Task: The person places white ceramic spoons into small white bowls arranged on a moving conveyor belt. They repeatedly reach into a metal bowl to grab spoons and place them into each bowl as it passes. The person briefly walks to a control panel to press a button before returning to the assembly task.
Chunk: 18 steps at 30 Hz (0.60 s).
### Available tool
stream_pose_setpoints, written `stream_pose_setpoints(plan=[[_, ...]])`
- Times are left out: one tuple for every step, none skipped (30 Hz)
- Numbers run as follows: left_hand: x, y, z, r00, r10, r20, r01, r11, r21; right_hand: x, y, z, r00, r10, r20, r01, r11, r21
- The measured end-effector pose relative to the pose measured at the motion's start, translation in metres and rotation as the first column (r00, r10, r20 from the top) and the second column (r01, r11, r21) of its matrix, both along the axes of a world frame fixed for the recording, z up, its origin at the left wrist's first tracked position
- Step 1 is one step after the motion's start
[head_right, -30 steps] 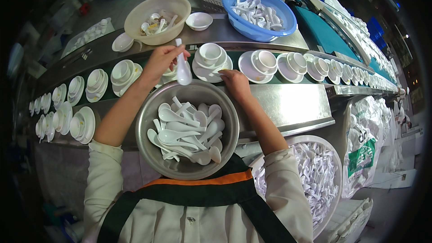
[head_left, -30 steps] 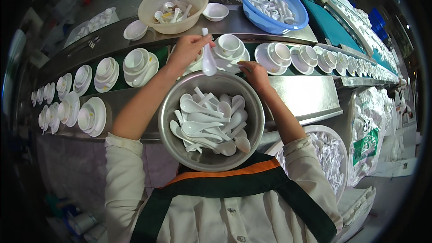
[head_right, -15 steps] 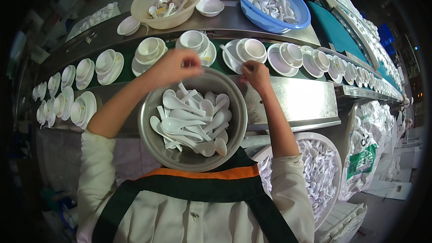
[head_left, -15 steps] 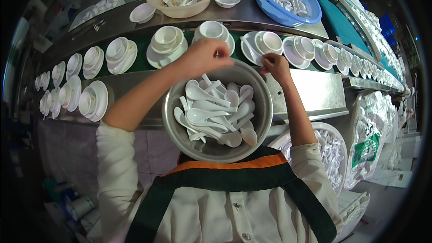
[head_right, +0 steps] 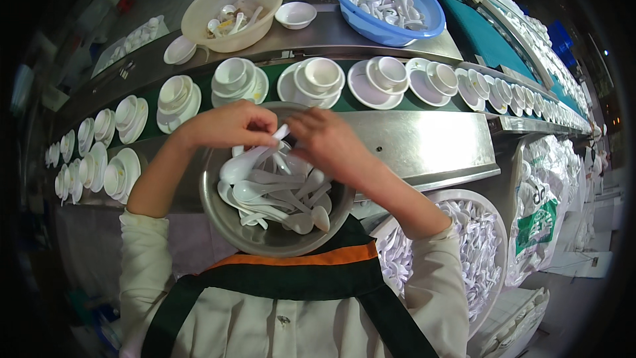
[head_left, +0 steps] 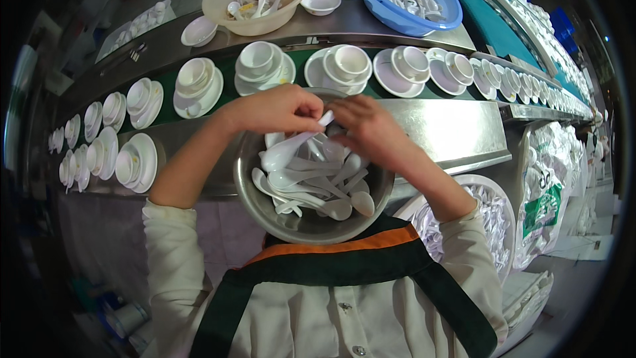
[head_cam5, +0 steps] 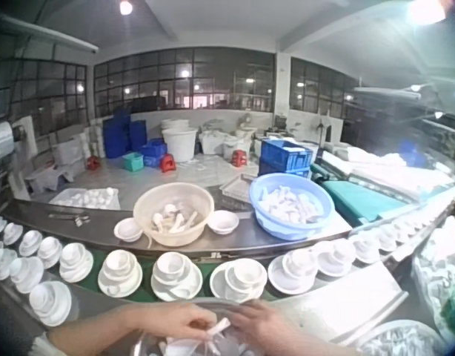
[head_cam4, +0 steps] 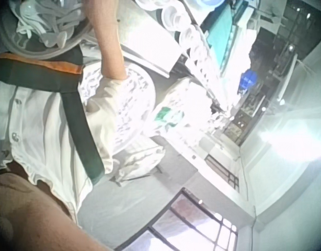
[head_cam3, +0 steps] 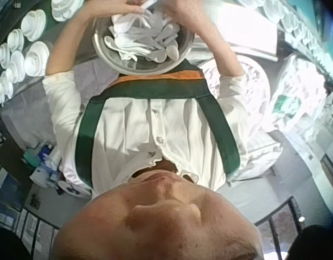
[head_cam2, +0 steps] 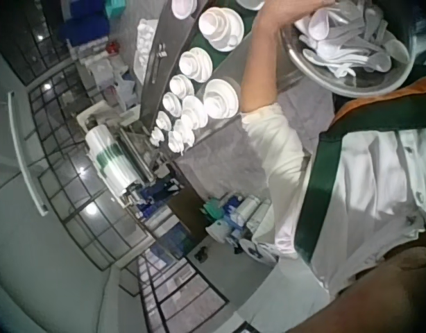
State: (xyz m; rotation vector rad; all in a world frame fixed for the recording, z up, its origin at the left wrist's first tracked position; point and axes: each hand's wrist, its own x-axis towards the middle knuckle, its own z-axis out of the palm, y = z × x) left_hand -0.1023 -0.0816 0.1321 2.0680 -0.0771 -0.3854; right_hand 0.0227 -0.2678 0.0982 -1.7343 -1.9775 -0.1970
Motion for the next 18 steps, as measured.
stream_pose_setpoints(plan=[[0.004, 0.002, 0.003, 0.995, 0.091, -0.028, -0.093, 0.991, -0.098, -0.004, -0.001, -0.001, 0.995, 0.050, 0.091, -0.048, 0.999, -0.020], [0.009, 0.003, 0.007, 0.982, 0.178, -0.064, -0.187, 0.963, -0.192, -0.007, -0.004, -0.007, 0.991, 0.060, 0.122, -0.048, 0.994, -0.098], [0.014, 0.008, 0.007, 0.984, 0.161, -0.074, -0.174, 0.958, -0.228, -0.008, -0.007, -0.017, 0.985, 0.073, 0.154, -0.045, 0.983, -0.179], [0.018, 0.010, 0.008, 0.983, 0.148, -0.111, -0.174, 0.945, -0.275, -0.010, -0.010, -0.025, 0.979, 0.089, 0.184, -0.039, 0.965, -0.259], [0.022, 0.013, 0.002, 0.985, 0.097, -0.143, -0.129, 0.964, -0.234, -0.011, -0.012, -0.028, 0.964, 0.096, 0.249, -0.043, 0.977, -0.210], [0.025, 0.014, -0.002, 0.983, 0.050, -0.178, -0.085, 0.977, -0.195, -0.011, -0.013, -0.025, 0.969, 0.080, 0.232, -0.016, 0.964, -0.266], [0.024, 0.011, -0.007, 0.977, 0.025, -0.212, -0.041, 0.997, -0.072, -0.011, -0.015, -0.019, 0.974, 0.062, 0.216, 0.011, 0.947, -0.321], [0.019, 0.005, -0.012, 0.969, 0.006, -0.249, 0.007, 0.999, 0.052, -0.010, -0.017, -0.011, 0.979, 0.043, 0.201, 0.036, 0.926, -0.376], [0.014, 0.000, -0.022, 0.971, -0.042, -0.235, 0.085, 0.981, 0.176, -0.006, -0.019, -0.004, 0.994, 0.000, 0.110, 0.034, 0.950, -0.310], [0.005, -0.008, -0.024, 0.980, -0.192, -0.045, 0.192, 0.879, 0.437, 0.001, -0.025, 0.004, 0.999, -0.042, 0.009, 0.042, 0.969, -0.244], [-0.003, -0.015, -0.024, 0.975, -0.209, -0.076, 0.218, 0.833, 0.509, 0.009, -0.031, 0.011, 0.993, -0.074, -0.095, 0.057, 0.983, -0.177], [-0.012, -0.020, -0.024, 0.970, -0.219, -0.107, 0.240, 0.781, 0.577, 0.018, -0.037, 0.018, 0.962, -0.154, -0.226, 0.135, 0.986, -0.096], [-0.019, -0.023, -0.027, 0.968, -0.218, -0.120, 0.246, 0.766, 0.594, 0.028, -0.042, 0.024, 0.891, -0.324, -0.319, 0.299, 0.946, -0.125], [-0.025, -0.024, -0.030, 0.968, -0.214, -0.134, 0.250, 0.751, 0.610, 0.040, -0.047, 0.022, 0.748, -0.414, -0.518, 0.402, 0.904, -0.143], [-0.030, -0.023, -0.032, 0.966, -0.212, -0.146, 0.256, 0.737, 0.626, 0.053, -0.050, 0.026, 0.669, -0.517, -0.535, 0.509, 0.842, -0.177], [-0.033, -0.022, -0.032, 0.967, -0.202, -0.153, 0.253, 0.756, 0.604, 0.075, -0.053, 0.017, 0.626, -0.529, -0.574, 0.551, 0.820, -0.154], [-0.031, -0.018, -0.031, 0.964, -0.216, -0.157, 0.267, 0.771, 0.579, 0.099, -0.058, -0.001, 0.559, -0.517, -0.648, 0.588, 0.798, -0.130], [-0.031, -0.015, -0.030, 0.963, -0.216, -0.162, 0.270, 0.787, 0.555, 0.122, -0.062, -0.018, 0.451, -0.587, -0.672, 0.635, 0.740, -0.220]])
